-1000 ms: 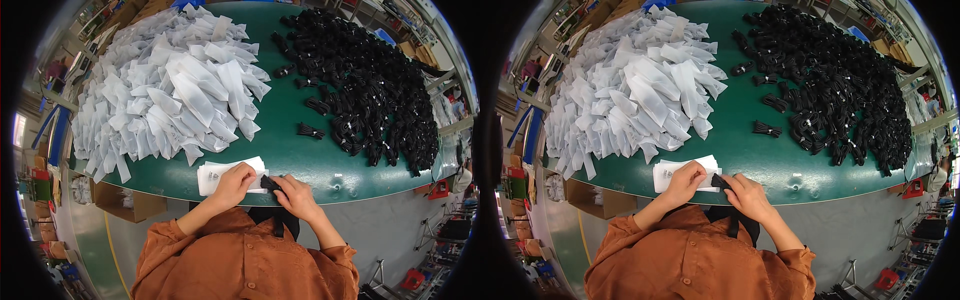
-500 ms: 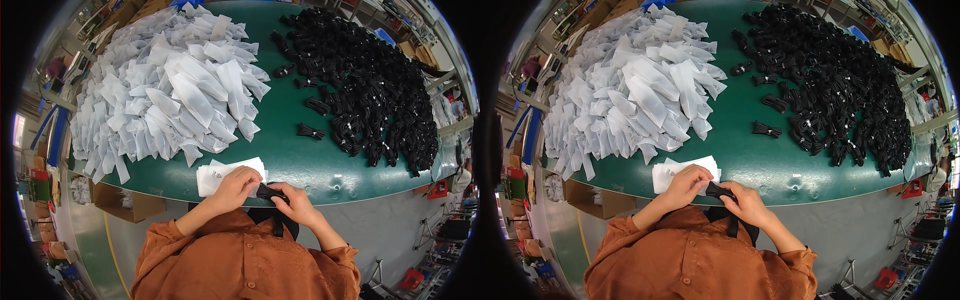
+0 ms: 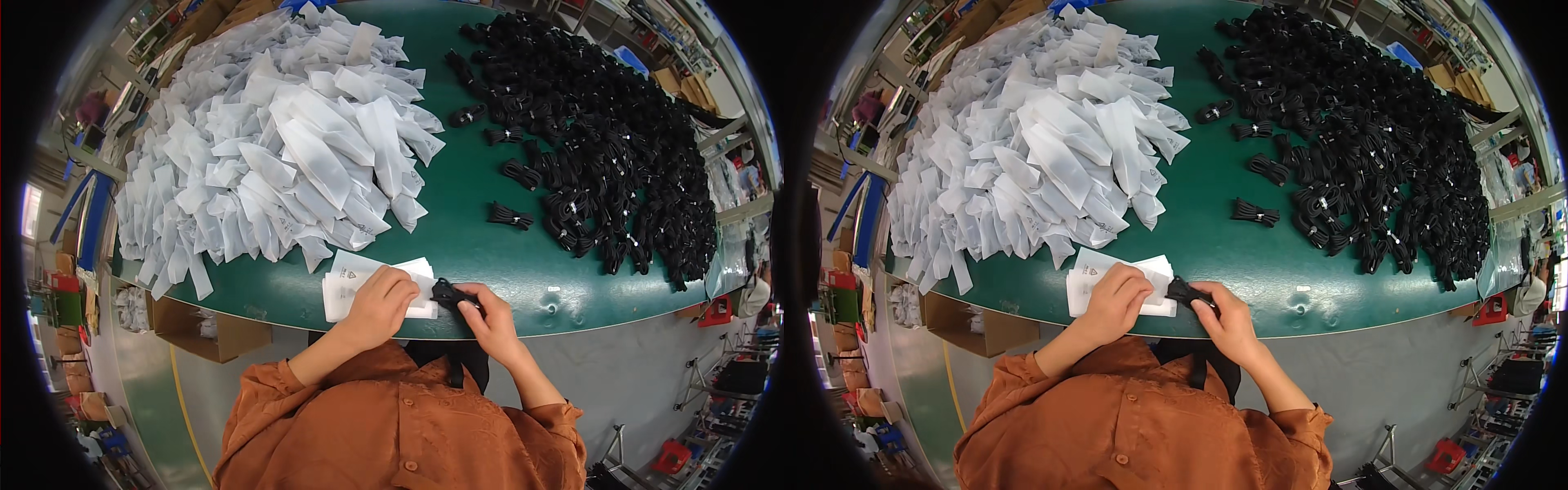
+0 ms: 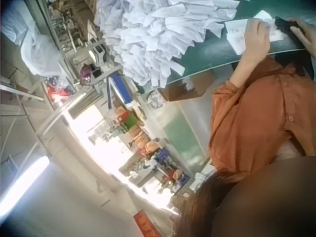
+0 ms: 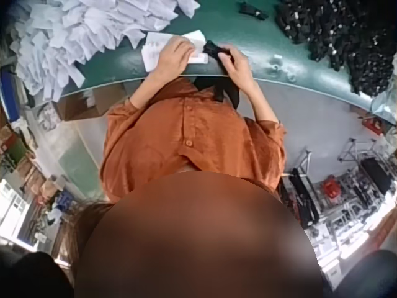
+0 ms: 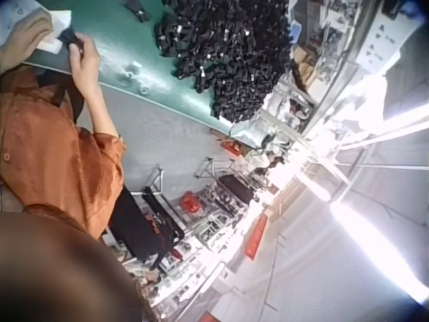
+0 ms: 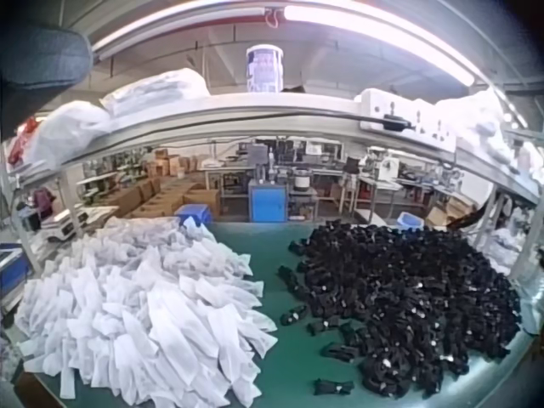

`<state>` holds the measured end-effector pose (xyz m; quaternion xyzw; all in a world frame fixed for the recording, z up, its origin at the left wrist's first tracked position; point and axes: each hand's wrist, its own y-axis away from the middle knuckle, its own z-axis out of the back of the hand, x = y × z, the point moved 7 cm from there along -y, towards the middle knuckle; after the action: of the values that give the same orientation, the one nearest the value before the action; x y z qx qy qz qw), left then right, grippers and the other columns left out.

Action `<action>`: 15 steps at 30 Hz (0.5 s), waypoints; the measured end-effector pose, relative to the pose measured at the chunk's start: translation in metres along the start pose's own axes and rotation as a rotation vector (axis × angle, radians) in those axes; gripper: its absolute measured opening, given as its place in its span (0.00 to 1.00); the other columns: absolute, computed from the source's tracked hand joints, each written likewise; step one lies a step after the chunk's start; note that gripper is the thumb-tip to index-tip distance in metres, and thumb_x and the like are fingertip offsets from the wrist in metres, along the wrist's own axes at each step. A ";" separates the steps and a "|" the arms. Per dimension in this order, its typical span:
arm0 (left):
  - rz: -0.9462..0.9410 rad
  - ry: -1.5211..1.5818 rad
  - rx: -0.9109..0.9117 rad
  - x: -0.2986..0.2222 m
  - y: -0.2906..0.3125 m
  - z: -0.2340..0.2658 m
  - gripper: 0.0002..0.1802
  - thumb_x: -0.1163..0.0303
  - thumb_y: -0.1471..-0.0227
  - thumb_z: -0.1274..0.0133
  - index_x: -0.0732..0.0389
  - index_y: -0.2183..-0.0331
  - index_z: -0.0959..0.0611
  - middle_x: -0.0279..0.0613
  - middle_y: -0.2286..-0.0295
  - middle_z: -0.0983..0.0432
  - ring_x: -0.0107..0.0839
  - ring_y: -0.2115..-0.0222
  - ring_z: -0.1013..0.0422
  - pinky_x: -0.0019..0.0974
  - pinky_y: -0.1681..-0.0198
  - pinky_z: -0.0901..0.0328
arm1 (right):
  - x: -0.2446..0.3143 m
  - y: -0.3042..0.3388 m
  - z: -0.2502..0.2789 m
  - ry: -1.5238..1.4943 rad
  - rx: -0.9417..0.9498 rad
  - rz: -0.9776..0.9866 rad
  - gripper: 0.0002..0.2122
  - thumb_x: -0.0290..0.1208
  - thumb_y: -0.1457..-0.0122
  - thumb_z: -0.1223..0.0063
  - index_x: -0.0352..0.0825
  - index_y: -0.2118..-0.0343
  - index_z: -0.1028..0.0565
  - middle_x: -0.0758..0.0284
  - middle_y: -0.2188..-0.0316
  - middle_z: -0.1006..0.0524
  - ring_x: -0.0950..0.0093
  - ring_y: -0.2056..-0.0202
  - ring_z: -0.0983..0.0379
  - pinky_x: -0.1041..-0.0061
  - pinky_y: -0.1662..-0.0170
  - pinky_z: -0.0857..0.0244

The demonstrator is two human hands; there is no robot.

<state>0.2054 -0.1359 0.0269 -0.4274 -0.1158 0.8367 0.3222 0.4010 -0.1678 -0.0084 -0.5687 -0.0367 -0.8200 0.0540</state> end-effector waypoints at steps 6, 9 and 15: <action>0.312 0.220 0.122 0.021 0.013 -0.014 0.05 0.81 0.46 0.44 0.64 0.67 0.23 0.42 0.70 0.28 0.37 0.72 0.30 0.36 0.68 0.34 | -0.021 0.008 -0.007 -0.371 0.067 -0.312 0.12 0.32 0.31 0.54 0.29 0.53 0.24 0.72 0.71 0.25 0.86 0.76 0.35 0.85 0.72 0.41; 0.382 0.271 0.125 0.024 0.014 -0.013 0.04 0.82 0.45 0.44 0.65 0.67 0.23 0.40 0.69 0.26 0.30 0.73 0.31 0.31 0.69 0.34 | -0.026 0.012 -0.016 -0.565 0.164 -0.424 0.16 0.36 0.28 0.58 0.27 0.54 0.24 0.70 0.72 0.25 0.85 0.79 0.35 0.84 0.76 0.42; 0.380 0.379 0.126 0.022 0.015 -0.014 0.03 0.82 0.44 0.45 0.65 0.66 0.22 0.39 0.66 0.23 0.26 0.69 0.29 0.28 0.66 0.33 | -0.036 0.012 -0.029 -0.665 0.127 -0.609 0.18 0.38 0.28 0.59 0.25 0.51 0.25 0.65 0.73 0.24 0.81 0.82 0.34 0.83 0.81 0.43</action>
<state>0.2004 -0.1346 -0.0035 -0.5696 0.0811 0.7928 0.2012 0.3879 -0.1817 -0.0528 -0.7599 -0.2680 -0.5675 -0.1696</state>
